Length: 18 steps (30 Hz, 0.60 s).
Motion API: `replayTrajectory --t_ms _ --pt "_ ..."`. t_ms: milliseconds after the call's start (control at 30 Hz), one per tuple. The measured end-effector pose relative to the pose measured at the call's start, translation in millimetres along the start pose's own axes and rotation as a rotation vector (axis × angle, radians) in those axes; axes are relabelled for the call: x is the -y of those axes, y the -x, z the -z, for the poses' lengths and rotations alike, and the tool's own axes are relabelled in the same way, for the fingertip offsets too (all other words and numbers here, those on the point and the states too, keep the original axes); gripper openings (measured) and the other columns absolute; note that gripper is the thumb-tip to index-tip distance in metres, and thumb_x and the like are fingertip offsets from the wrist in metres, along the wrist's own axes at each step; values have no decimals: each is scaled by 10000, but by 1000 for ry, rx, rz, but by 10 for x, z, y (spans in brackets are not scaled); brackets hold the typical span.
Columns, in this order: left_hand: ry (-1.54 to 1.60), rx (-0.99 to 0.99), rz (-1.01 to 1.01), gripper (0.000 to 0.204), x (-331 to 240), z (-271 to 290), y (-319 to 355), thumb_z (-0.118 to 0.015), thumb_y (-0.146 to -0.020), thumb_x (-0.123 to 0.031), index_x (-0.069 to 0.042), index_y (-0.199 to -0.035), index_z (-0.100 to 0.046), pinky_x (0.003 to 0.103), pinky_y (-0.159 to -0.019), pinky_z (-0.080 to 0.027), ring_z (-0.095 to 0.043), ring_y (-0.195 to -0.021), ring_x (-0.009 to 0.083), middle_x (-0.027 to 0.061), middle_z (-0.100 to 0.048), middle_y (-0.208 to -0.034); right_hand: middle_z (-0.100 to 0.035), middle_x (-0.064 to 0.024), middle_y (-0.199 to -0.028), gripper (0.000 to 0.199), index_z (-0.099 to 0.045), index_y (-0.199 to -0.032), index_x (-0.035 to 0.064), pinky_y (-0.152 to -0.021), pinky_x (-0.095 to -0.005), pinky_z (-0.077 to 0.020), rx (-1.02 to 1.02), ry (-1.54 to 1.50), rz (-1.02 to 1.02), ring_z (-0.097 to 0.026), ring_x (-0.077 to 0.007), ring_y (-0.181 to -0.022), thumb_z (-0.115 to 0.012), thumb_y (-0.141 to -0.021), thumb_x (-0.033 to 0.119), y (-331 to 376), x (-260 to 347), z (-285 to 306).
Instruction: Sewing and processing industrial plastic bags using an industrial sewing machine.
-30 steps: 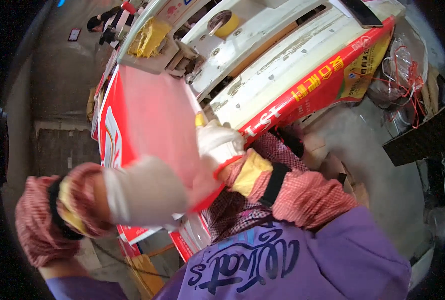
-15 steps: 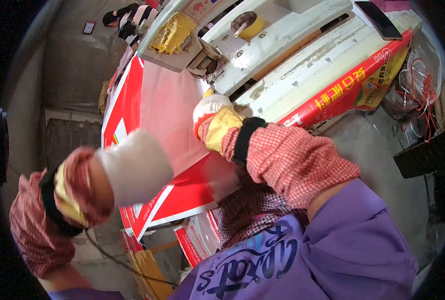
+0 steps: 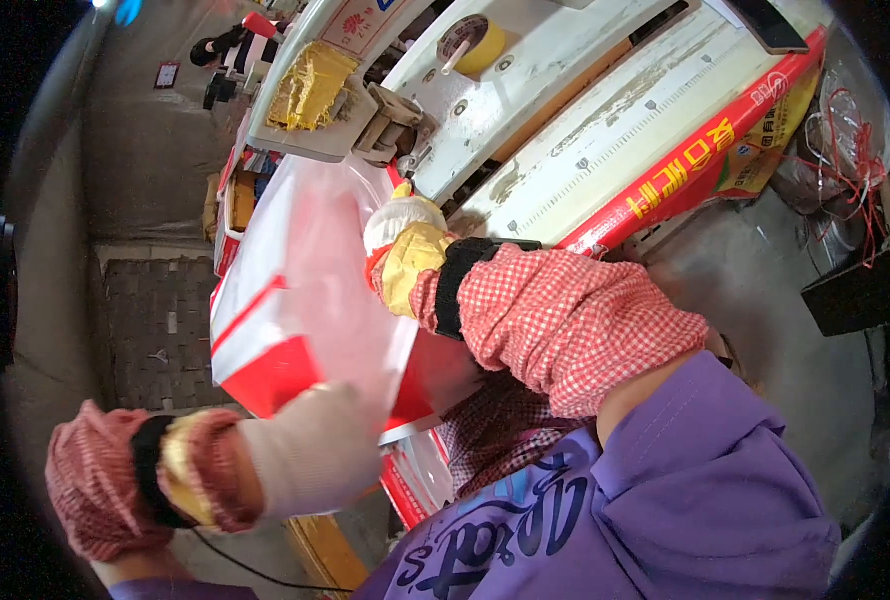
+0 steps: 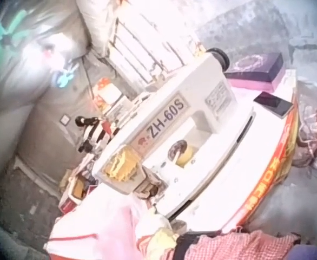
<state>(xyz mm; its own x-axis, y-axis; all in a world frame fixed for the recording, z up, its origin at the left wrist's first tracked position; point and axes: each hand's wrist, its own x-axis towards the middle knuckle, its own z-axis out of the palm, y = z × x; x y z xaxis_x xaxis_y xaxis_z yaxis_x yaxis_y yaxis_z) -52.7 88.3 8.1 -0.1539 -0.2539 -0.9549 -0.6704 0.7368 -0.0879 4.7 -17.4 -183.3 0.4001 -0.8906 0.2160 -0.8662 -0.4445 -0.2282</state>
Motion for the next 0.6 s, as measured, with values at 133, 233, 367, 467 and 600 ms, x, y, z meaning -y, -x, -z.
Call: replayTrajectory --t_ms 133,233,367,467,600 --pt "130 -149 -98 148 -3 268 -502 -607 -694 -190 -67 -614 -627 391 -534 -453 -576 -577 287 72 -544 -525 -630 -89 -735 400 -550 -1104 -19 -520 -378 -466 -278 93 -87 -589 -211 -611 -557 -740 147 -154 225 -732" --pt "177 -75 -88 159 -38 203 -371 -621 -701 -220 -64 -679 -636 398 -584 -469 -582 -733 283 83 -578 -711 -618 -98 -822 418 -497 -1164 -10 -580 -364 -473 -112 93 -155 -588 -200 -669 -527 -773 135 -190 417 -989" --pt "204 -136 -141 141 -167 152 -316 -598 -690 -175 -44 -741 -605 387 -608 -484 -587 -800 281 103 -581 -865 -604 -105 -888 375 -491 -1140 7 -637 -366 -475 144 143 -348 -582 -219 -717 -515 -804 171 -316 343 -897" --pt "134 -352 -44 93 -175 209 -342 -560 -680 -125 -62 -748 -567 377 -591 -480 -599 -713 261 97 -581 -757 -596 -138 -906 346 -525 -1065 9 -679 -406 -466 95 737 -1065 -573 -275 -770 -551 -788 215 -686 575 -1199" --pt "-16 -488 -110 81 24 270 -428 -566 -670 -129 -78 -729 -547 363 -514 -460 -590 -599 252 85 -546 -611 -593 -160 -917 330 -552 -1008 14 -708 -433 -460 36 1318 -1707 -569 -314 -808 -576 -775 248 -930 364 -1409"
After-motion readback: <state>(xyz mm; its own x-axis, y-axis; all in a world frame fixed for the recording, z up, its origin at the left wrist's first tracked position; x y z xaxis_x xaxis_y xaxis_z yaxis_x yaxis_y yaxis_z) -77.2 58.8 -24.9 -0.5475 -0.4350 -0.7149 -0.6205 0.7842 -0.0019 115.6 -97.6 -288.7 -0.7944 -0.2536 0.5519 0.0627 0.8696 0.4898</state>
